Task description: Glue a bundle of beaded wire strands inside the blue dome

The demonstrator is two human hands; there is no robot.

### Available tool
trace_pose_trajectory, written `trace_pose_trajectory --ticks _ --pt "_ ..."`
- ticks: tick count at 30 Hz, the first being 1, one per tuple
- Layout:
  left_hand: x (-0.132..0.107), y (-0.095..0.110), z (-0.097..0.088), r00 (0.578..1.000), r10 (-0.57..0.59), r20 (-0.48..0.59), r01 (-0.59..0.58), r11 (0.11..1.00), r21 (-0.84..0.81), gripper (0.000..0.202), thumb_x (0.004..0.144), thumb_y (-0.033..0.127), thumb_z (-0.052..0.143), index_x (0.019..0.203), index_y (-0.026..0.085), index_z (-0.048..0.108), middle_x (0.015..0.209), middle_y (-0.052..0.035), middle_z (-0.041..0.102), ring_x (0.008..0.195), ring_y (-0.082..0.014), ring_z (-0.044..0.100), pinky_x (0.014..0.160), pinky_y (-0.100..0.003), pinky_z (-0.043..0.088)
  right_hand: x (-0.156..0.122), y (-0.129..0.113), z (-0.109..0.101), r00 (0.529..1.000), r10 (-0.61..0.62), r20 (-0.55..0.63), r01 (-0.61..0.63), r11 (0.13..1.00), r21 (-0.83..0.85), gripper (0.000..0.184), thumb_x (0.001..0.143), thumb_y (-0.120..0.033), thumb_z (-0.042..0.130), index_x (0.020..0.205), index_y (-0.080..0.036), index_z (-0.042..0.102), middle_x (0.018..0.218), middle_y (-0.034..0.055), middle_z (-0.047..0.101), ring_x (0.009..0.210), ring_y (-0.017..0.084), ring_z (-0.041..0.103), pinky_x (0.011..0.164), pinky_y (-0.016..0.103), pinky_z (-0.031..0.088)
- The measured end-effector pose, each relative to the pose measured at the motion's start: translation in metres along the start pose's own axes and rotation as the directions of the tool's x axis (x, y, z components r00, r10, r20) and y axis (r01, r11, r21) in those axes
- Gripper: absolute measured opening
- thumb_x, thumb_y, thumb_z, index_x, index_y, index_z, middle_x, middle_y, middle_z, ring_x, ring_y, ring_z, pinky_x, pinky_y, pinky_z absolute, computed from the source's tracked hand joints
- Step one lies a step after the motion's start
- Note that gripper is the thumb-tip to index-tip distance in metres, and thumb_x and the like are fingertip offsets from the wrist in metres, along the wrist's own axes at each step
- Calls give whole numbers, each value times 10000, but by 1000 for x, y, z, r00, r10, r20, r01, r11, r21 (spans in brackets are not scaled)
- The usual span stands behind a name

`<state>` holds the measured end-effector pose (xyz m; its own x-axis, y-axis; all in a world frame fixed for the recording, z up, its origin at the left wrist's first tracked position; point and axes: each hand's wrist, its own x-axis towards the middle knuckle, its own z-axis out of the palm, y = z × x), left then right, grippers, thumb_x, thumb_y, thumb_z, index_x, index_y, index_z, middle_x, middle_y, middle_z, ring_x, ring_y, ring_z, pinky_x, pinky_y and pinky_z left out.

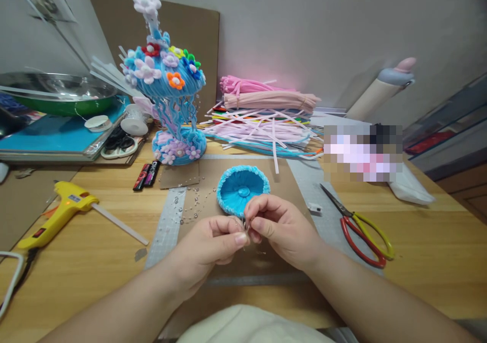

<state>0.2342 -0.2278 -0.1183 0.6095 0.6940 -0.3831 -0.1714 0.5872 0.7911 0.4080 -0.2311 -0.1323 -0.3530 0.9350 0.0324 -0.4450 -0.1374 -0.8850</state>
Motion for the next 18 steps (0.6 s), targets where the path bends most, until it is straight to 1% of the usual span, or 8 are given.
trace_pose_trajectory --ticks 3,5,7,10,12,14,16,18 --pt "-1 1 0 998 -30 60 33 998 -44 298 686 345 742 639 140 531 561 57 362 483 -54 195 485 -251 101 0 0 -3 998 -17 68 16 1000 19 67 817 -223 712 831 -187 658 720 -9 580 589 83 533 549 198 409" --pt "-2 1 0 996 -31 80 36 998 -61 292 686 337 743 639 141 532 563 54 371 482 -54 206 486 -252 105 0 1 -3 996 -34 77 33 999 13 76 813 -223 716 813 -180 654 714 -7 578 582 86 529 543 203 404" --pt "-1 2 -1 997 -23 78 26 998 -49 298 684 343 746 640 139 533 587 44 399 488 -54 212 488 -257 102 0 3 -1 997 -45 56 43 999 33 116 804 -248 727 781 -172 641 717 -8 579 554 77 510 532 203 394" --pt "1 1 -1 998 7 63 -6 1000 -10 305 685 351 749 649 132 541 693 1 502 509 -56 224 493 -266 102 -1 5 4 999 -41 -14 42 996 77 188 796 -309 732 760 -170 610 717 -17 570 522 64 481 530 204 386" --pt "2 1 -1 999 28 32 -28 1000 -9 290 698 349 743 663 128 559 742 -12 531 512 -55 219 492 -267 104 0 4 7 998 -27 -53 29 999 29 205 803 -338 719 793 -176 595 732 -19 561 562 74 498 556 209 401" --pt "3 0 -2 998 58 -16 -58 998 -27 265 723 339 728 665 130 574 653 21 476 501 -56 195 486 -261 105 1 1 9 997 -7 -72 2 997 -80 228 805 -363 711 841 -178 583 762 -14 558 628 90 524 590 214 417" --pt "3 -1 -4 994 92 -65 -95 994 -45 244 746 328 713 669 133 589 570 51 390 499 -61 192 482 -250 116 1 -1 10 997 58 -53 -66 982 -175 274 779 -385 728 849 -167 576 768 -9 560 666 100 532 616 220 424" --pt "4 -3 -6 986 122 -110 -127 991 -43 230 754 322 710 683 134 598 564 49 393 512 -65 226 487 -241 136 0 -1 12 989 144 -20 -145 963 -225 309 752 -408 739 818 -151 580 733 -8 562 643 99 518 603 222 421"
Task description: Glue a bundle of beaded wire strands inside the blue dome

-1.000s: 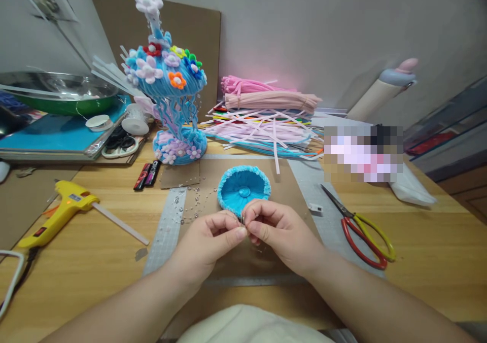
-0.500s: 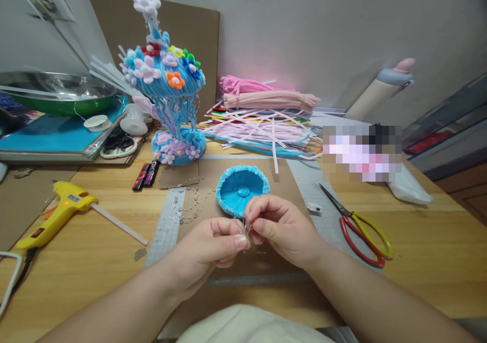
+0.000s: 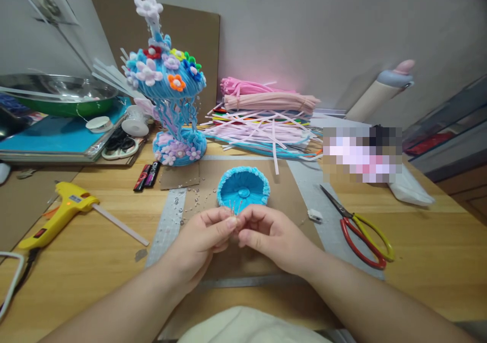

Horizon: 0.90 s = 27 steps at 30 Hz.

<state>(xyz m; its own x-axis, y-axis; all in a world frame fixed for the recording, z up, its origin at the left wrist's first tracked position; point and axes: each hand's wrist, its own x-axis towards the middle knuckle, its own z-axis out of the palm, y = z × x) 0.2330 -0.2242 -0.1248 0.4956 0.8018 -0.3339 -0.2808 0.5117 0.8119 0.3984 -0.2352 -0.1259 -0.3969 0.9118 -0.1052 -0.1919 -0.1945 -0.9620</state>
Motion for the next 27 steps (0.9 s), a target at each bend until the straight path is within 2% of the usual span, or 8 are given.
trace_pose_trajectory --ticks 2,5,9,12,20,27 --pt "1 -1 -1 999 11 -30 -11 1000 9 228 750 326 715 694 136 602 601 32 449 525 -67 260 494 -236 153 -1 1 2 998 57 18 -56 998 -23 326 742 -432 732 785 -143 587 691 -8 560 592 95 493 560 222 413" --pt "3 -1 -2 999 20 -47 -20 1000 5 231 748 334 719 686 139 610 590 33 455 511 -64 257 488 -232 166 -2 1 4 996 79 -29 -79 997 -15 340 738 -461 713 748 -146 585 626 -17 547 529 90 463 501 218 391" --pt "3 3 0 999 20 -45 -21 999 -25 242 731 339 737 663 134 627 534 57 379 489 -59 221 465 -224 156 -3 -4 3 994 59 -95 -62 998 -33 341 751 -464 699 717 -147 579 554 -40 503 468 70 405 456 207 311" --pt "3 4 1 998 18 -53 -19 1000 -24 242 706 341 758 661 130 648 536 52 393 491 -58 238 457 -219 162 -5 -7 2 992 39 -117 -48 996 -75 335 769 -458 680 686 -155 562 522 -54 458 447 68 376 431 207 268" --pt "2 0 1 997 10 -77 -13 999 -36 188 667 307 788 699 143 703 657 9 540 508 -48 313 465 -213 193 -6 -7 4 990 84 -114 -93 993 -77 316 759 -433 641 645 -169 511 500 -59 431 428 72 366 418 203 286" --pt "0 3 5 989 16 -148 -17 1000 -7 202 628 295 797 724 149 695 624 23 563 497 -48 324 480 -212 211 -6 -6 5 989 77 -130 -88 993 -79 292 766 -406 632 645 -171 509 491 -63 433 418 69 364 413 197 284"
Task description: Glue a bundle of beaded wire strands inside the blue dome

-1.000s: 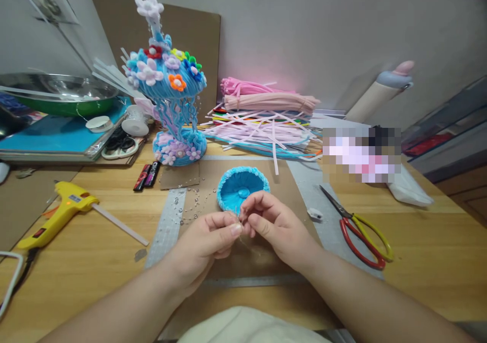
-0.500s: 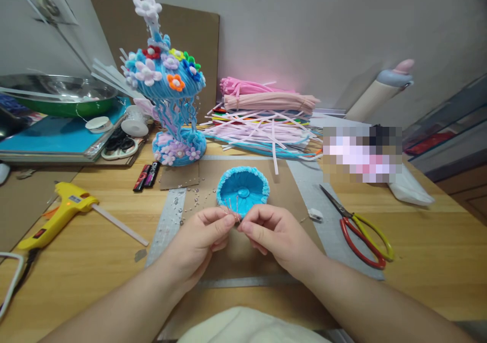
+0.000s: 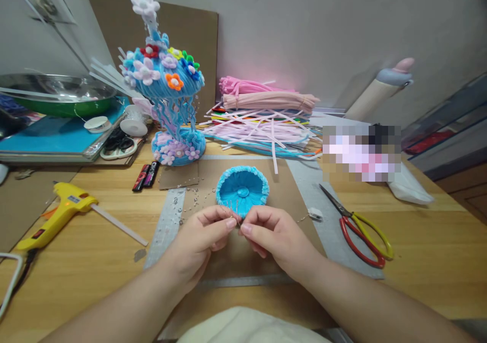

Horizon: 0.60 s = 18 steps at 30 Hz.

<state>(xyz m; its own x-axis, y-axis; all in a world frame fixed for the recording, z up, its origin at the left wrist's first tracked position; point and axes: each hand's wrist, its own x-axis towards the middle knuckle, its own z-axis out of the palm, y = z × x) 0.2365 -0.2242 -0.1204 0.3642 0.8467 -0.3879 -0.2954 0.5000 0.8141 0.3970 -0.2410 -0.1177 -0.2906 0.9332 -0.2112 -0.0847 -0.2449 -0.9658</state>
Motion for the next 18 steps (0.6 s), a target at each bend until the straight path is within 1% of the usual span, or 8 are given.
trace_pose_trajectory --ticks 4,8,14,18 --pt "-1 1 2 999 34 -42 -31 997 68 194 612 285 802 671 149 677 609 28 570 498 -57 343 480 -209 239 1 3 0 1000 -5 20 5 1000 0 335 775 -450 630 637 -177 492 490 -63 431 412 70 369 401 192 297" --pt "-2 2 3 997 74 -30 -70 991 116 159 635 258 792 657 156 672 607 30 583 513 -65 374 496 -210 283 1 7 -1 998 4 57 -5 1000 14 352 809 -464 601 636 -174 500 499 -53 454 396 67 380 385 185 284" --pt "-1 1 2 996 86 -24 -82 990 113 189 611 282 811 656 157 676 625 20 606 544 -81 439 537 -218 340 2 8 -1 998 8 61 -10 999 31 349 812 -462 596 641 -170 509 520 -46 470 402 67 385 389 185 291" --pt "-1 -1 2 997 77 -14 -75 993 95 202 622 297 810 673 161 670 619 31 600 528 -68 415 525 -209 330 2 6 -1 998 9 67 -12 999 37 312 791 -433 603 655 -172 499 530 -52 460 411 64 370 397 186 288"
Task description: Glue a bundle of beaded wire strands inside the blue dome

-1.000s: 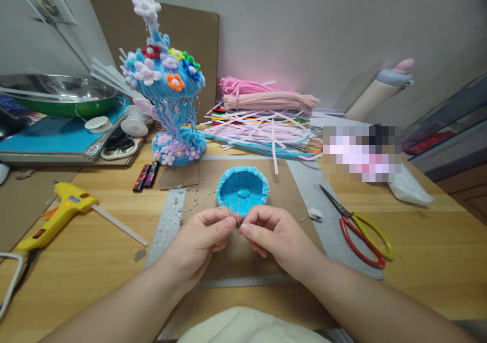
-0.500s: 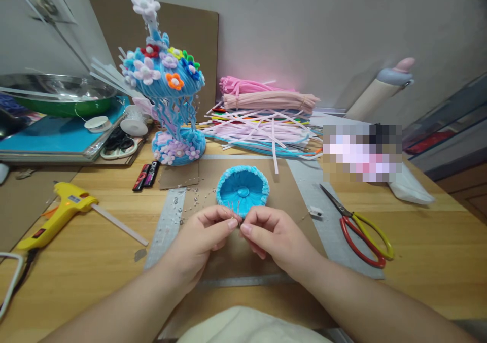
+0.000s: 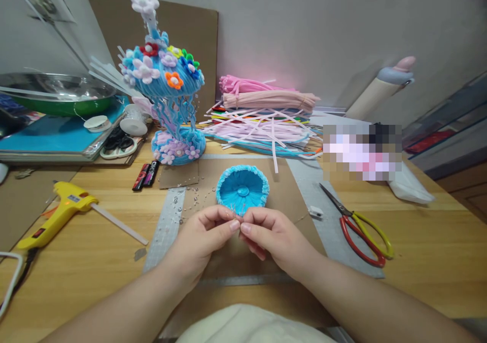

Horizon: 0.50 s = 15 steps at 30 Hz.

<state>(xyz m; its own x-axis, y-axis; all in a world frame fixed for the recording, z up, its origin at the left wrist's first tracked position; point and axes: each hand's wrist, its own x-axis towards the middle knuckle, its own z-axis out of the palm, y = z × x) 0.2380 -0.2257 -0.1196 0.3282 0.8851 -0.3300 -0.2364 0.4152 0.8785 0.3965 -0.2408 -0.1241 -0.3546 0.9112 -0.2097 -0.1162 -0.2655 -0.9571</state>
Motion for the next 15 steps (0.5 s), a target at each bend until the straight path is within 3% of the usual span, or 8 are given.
trace_pose_trajectory --ticks 10,13,15 --pt "1 2 1 1000 -13 -16 12 1000 -13 242 585 307 834 640 154 654 617 30 593 495 -57 386 495 -208 298 1 -1 1 1000 26 -1 -26 999 -26 305 790 -416 589 635 -184 464 473 -74 417 398 65 345 402 193 260" --pt "1 1 0 1000 -12 -13 12 1000 18 230 606 314 817 627 153 654 604 28 583 491 -60 371 485 -211 275 1 -1 0 1000 18 -6 -18 999 -46 269 787 -397 600 667 -179 498 523 -59 449 434 76 381 426 202 306" --pt "1 1 -1 1000 -21 -4 21 999 47 225 624 324 803 627 151 659 590 28 575 488 -61 359 481 -212 256 1 -3 0 997 -50 -66 46 997 -63 214 776 -369 631 741 -174 553 613 -35 503 522 96 447 489 217 364"
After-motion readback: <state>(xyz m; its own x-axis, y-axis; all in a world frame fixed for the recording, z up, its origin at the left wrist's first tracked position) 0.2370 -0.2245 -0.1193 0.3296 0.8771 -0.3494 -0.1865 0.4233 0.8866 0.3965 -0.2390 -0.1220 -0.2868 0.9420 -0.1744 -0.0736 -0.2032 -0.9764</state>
